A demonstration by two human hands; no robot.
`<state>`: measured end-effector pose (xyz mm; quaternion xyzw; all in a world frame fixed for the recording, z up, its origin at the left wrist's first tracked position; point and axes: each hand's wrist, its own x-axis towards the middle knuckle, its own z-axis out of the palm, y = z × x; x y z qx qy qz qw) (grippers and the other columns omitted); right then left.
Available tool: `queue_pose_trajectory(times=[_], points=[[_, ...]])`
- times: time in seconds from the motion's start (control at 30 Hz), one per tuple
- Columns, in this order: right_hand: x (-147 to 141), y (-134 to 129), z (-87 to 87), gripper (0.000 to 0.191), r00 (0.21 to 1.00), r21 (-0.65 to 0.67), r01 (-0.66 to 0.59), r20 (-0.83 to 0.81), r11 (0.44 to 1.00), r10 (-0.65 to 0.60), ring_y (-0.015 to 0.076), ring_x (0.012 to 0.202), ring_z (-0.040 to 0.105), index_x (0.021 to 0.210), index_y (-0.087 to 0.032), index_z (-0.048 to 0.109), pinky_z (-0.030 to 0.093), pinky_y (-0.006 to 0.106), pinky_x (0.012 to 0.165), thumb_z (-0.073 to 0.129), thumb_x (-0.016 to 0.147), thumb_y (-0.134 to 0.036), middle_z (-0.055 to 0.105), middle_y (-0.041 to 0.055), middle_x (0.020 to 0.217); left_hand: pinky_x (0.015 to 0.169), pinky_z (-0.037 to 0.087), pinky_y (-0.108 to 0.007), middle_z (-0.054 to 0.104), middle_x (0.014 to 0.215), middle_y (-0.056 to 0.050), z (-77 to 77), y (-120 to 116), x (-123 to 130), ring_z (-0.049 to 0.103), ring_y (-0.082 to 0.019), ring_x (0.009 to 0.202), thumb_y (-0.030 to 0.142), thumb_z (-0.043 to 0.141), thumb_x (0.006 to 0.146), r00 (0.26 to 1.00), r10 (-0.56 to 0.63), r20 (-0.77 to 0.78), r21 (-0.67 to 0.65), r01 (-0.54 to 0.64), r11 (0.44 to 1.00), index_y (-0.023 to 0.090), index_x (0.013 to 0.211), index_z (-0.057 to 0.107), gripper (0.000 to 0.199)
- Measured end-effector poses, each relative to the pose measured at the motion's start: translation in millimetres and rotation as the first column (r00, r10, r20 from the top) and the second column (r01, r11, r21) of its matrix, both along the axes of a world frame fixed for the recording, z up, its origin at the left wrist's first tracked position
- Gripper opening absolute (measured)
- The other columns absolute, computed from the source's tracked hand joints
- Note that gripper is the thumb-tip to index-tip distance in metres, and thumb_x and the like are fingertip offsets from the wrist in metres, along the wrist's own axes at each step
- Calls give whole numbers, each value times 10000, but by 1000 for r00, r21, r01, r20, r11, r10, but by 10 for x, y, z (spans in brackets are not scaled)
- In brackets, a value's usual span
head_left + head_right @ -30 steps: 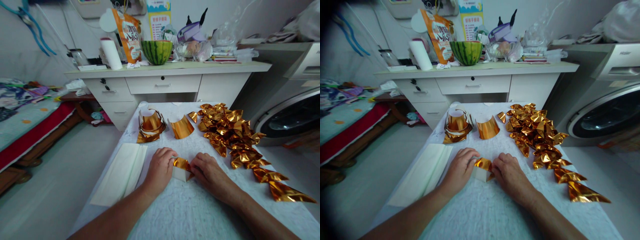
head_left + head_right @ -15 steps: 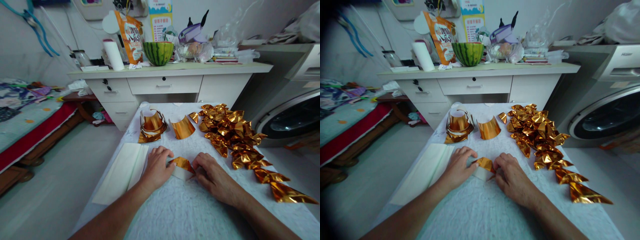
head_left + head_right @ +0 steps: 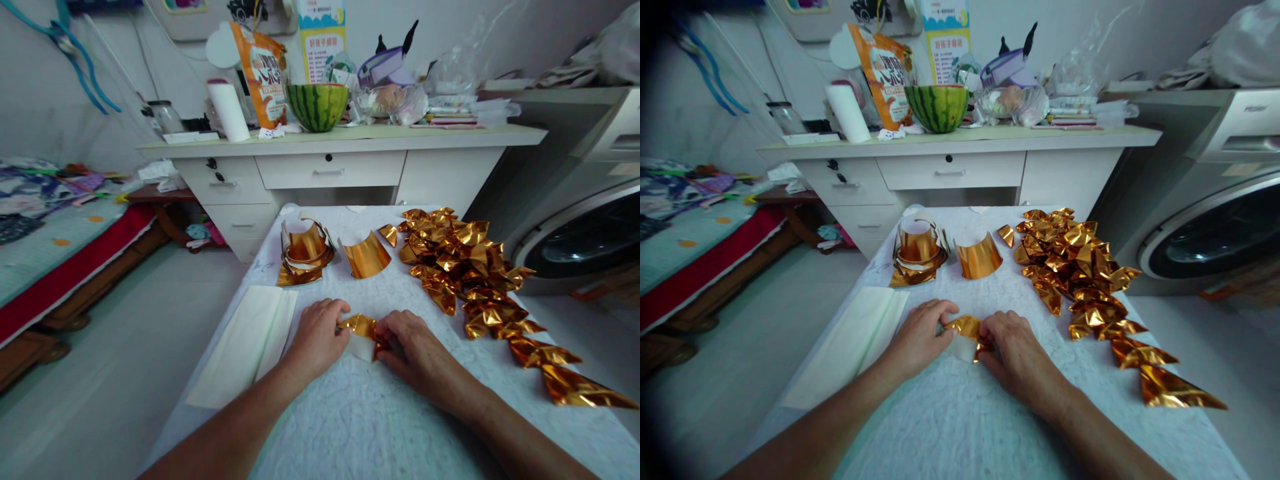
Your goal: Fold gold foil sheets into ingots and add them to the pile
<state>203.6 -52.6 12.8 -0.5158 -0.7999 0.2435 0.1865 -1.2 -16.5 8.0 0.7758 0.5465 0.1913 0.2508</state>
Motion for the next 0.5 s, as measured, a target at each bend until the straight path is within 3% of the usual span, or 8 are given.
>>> queue_pose_trajectory(times=[0.2, 0.33, 0.5], points=[[23, -3, 9, 76, 1000, 23, -28, 1, 999, 28, 219, 884, 514, 839, -214, 573, 395, 365, 764, 583, 847, -139, 583, 41, 913, 685, 379, -266, 553, 737, 17, -3, -4, -3, 526, -152, 741, 68, 545, 701, 984, -27, 173, -28, 32, 999, 187, 740, 564, 127], [69, -7, 36, 85, 995, 13, -1, -97, 1000, 2, 213, 905, 529, 862, -216, 533, 422, 356, 780, 589, 843, -156, 583, 38, 937, 606, 353, -230, 499, 680, 45, 15, -15, -7, 477, -114, 645, 100, 515, 746, 921, -12, 388, -142, 73, 987, 188, 753, 528, 89], [142, -21, 66, 140, 944, -106, 80, -312, 991, -110, 191, 878, 564, 1023, -232, 490, 461, 349, 767, 483, 893, -180, 601, 37, 970, 562, 343, -213, 448, 647, 61, 83, -16, -10, 436, -99, 600, 182, 543, 768, 822, 100, 560, -288, 79, 954, 189, 774, 491, 53]])
